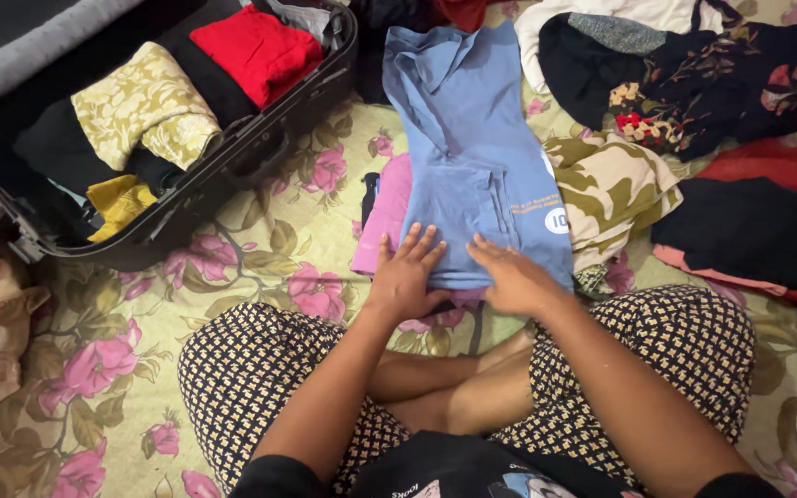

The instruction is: The person folds various garments, including a yellow top, a black top, a patterned yellow-green top, and a blue t-shirt, and places them into an open suitcase. The person handles each item one at a time, smoothing and folding them before packing.

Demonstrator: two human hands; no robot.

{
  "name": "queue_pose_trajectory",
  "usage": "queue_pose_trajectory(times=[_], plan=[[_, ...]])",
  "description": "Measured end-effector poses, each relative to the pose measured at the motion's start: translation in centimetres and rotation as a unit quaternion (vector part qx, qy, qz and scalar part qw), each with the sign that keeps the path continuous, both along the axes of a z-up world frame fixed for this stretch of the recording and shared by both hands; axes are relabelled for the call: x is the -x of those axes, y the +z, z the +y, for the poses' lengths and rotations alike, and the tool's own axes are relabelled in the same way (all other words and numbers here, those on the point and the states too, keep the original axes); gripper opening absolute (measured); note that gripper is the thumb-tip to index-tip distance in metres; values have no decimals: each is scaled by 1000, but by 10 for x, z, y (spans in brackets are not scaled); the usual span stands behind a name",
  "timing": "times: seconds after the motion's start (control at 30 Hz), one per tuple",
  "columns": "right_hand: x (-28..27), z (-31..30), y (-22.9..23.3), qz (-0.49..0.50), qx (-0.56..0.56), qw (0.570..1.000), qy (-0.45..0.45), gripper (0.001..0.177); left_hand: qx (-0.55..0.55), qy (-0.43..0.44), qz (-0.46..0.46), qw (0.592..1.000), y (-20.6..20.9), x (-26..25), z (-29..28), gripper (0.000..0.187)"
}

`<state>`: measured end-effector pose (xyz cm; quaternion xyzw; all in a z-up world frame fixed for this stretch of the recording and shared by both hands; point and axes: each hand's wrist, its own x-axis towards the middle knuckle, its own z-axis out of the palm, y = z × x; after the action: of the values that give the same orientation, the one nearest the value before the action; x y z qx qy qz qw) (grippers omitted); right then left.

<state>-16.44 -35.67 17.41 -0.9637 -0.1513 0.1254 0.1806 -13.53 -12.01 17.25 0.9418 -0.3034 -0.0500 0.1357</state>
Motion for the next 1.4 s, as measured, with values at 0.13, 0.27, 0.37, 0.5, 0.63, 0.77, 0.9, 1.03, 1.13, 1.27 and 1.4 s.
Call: queue_pose_trajectory(times=[0.13,0.27,0.37,0.5,0.63,0.77,0.9,1.03,1.13,1.27,1.4], plan=[[4,-7,2,-10,36,998,-51,76,-25,-1,-39,999,-10,-5,-4,79],[5,-2,8,-21,10,998,-61,69,22,12,-6,1000,-15,-7,-6,58],[0,-8,16,-10,-67,995,-80,57,17,14,11,1000,-11,-7,-4,51],[-7,-24,16,22,-129,984,-120,46,29,13,57,998,0,-10,-5,47],[-15,-41,-5,19,-196,978,-74,48,43,14,105,993,5,-17,-2,45],[-25,-64,-19,98,-248,964,-3,56,62,8,132,989,-1,-26,5,49],[-24,-63,-12,105,-222,969,-22,60,103,-16,143,984,-15,-37,12,51],[-7,-29,10,16,-24,997,-65,67,141,-25,156,977,-17,-43,15,45],[3,-2,20,-89,36,992,-83,43,130,-16,122,984,-8,-37,12,44],[-6,1,33,-124,-9,987,-106,33,79,2,99,992,5,-26,8,65],[-8,-14,41,-126,-22,983,-135,36,119,8,20,993,3,-25,5,66]])
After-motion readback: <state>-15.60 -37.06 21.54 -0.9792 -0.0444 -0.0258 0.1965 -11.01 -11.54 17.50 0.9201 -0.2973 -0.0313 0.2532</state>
